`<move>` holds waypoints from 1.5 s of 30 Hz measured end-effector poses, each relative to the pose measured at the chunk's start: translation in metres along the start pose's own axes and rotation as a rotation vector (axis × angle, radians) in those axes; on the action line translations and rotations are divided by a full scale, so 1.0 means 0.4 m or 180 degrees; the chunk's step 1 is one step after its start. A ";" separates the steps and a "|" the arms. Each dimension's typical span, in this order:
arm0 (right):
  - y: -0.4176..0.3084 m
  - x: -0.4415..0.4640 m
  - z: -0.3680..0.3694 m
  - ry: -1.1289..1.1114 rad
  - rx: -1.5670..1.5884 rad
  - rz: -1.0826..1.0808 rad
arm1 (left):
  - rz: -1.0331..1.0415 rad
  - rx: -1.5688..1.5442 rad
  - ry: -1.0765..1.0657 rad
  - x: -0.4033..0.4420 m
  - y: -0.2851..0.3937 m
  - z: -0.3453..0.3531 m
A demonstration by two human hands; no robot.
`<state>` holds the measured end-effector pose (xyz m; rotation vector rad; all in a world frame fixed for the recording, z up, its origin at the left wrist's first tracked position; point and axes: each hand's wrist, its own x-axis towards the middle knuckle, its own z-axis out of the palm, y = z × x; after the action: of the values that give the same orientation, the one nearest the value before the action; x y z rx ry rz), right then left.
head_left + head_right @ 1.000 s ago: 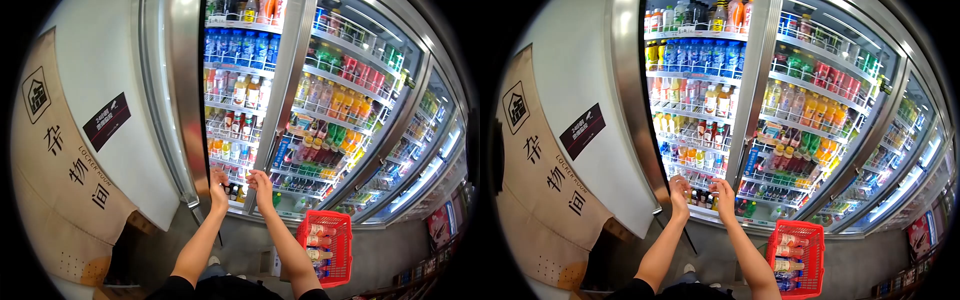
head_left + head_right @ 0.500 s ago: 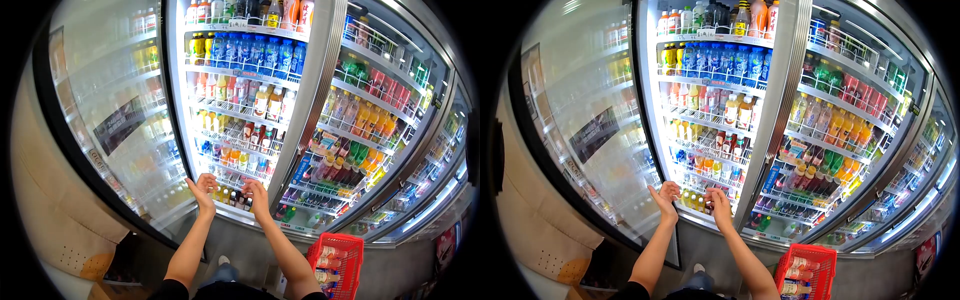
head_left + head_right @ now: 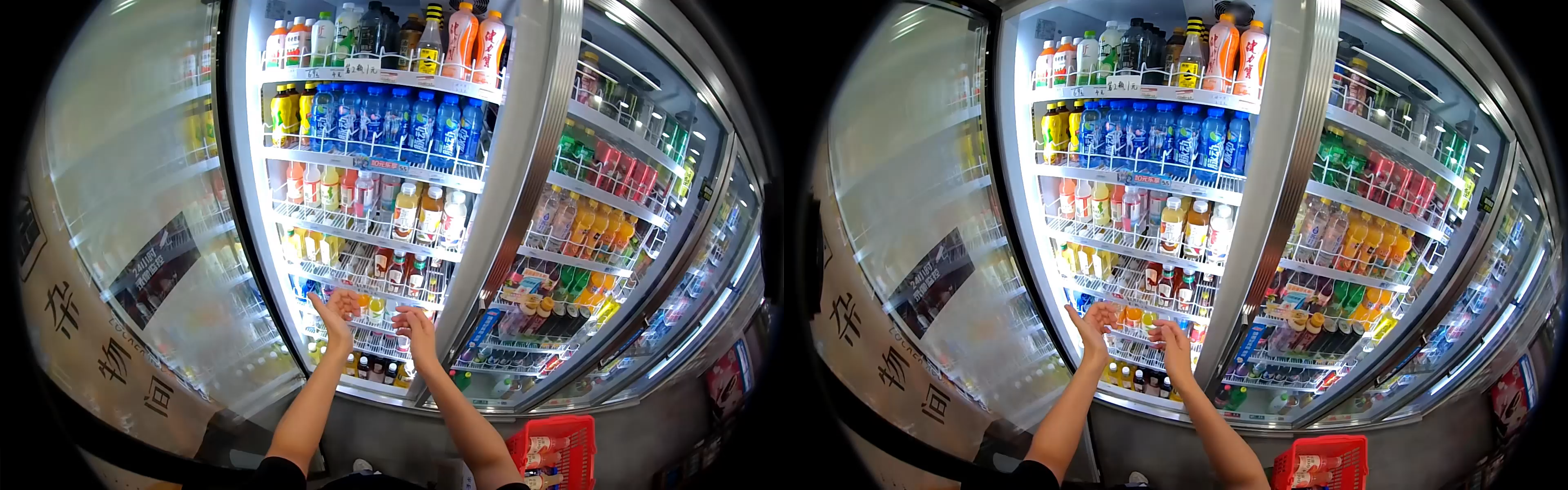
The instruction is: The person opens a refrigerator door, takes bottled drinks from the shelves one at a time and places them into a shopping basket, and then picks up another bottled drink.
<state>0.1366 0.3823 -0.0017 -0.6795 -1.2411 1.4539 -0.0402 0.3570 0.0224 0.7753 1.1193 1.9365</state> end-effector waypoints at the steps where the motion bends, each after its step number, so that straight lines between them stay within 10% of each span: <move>1: 0.015 0.018 0.010 -0.0009 0.0011 -0.0024 | -0.0009 0.0007 0.0010 0.021 -0.004 -0.012; 13: 0.103 0.261 0.110 -0.0356 0.0135 0.0255 | -0.0660 0.0335 -0.0004 0.185 -0.072 -0.170; 45: 0.094 0.798 0.146 -0.0340 -0.0437 -0.0027 | 0.0424 0.0801 -0.0539 0.819 -0.085 0.022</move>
<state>-0.0184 0.6662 0.0453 -0.6946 -1.4350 1.4227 -0.1968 0.6464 0.0382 1.1540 1.2474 1.8172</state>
